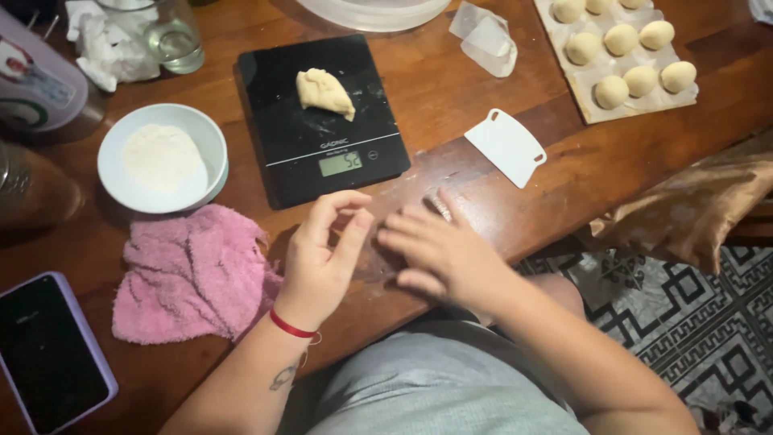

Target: Portioning dough using a scale and shaping it into uniform balls for baking

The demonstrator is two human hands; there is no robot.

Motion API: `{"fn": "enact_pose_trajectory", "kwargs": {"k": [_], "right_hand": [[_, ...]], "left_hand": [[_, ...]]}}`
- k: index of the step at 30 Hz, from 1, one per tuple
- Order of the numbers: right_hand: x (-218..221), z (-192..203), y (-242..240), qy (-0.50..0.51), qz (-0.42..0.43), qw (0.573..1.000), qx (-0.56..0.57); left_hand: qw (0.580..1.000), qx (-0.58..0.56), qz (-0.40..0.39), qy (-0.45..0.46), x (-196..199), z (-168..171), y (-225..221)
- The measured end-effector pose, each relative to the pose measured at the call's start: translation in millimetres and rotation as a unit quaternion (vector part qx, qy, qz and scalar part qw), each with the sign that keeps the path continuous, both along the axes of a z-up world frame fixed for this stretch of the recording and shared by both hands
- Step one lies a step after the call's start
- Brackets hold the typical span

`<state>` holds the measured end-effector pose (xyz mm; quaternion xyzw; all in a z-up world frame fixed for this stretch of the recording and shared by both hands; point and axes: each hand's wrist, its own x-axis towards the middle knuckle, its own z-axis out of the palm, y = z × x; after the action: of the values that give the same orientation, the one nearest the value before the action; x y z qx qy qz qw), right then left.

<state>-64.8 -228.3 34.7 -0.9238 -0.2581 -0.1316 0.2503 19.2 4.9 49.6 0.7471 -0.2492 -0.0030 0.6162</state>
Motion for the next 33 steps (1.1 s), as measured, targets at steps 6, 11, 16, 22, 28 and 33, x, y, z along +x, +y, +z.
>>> {"fn": "enact_pose_trajectory", "kwargs": {"k": [6, 11, 16, 22, 28, 33], "right_hand": [[-8, 20, -53, 0.036, -0.04, 0.998, -0.014], [-37, 36, -62, 0.104, -0.016, 0.99, 0.093], [-36, 54, -54, 0.119, -0.079, 0.988, 0.067], [-31, 57, -45, 0.129, 0.005, 0.991, 0.043], [-22, 64, -54, 0.206, 0.054, 0.968, 0.136], [-12, 59, -122, 0.351, -0.005, 0.875, 0.333]], "left_hand": [[1.0, 0.0, 0.026, 0.004, 7, -2, -1], [0.999, 0.016, 0.033, -0.013, 6, -5, 0], [0.994, 0.052, 0.034, -0.09, 11, -9, 1], [0.987, 0.057, 0.042, -0.147, 19, -20, 0], [0.98, 0.141, 0.054, -0.126, 9, -20, 4], [0.966, 0.19, 0.127, -0.122, 11, -56, 10]]}}
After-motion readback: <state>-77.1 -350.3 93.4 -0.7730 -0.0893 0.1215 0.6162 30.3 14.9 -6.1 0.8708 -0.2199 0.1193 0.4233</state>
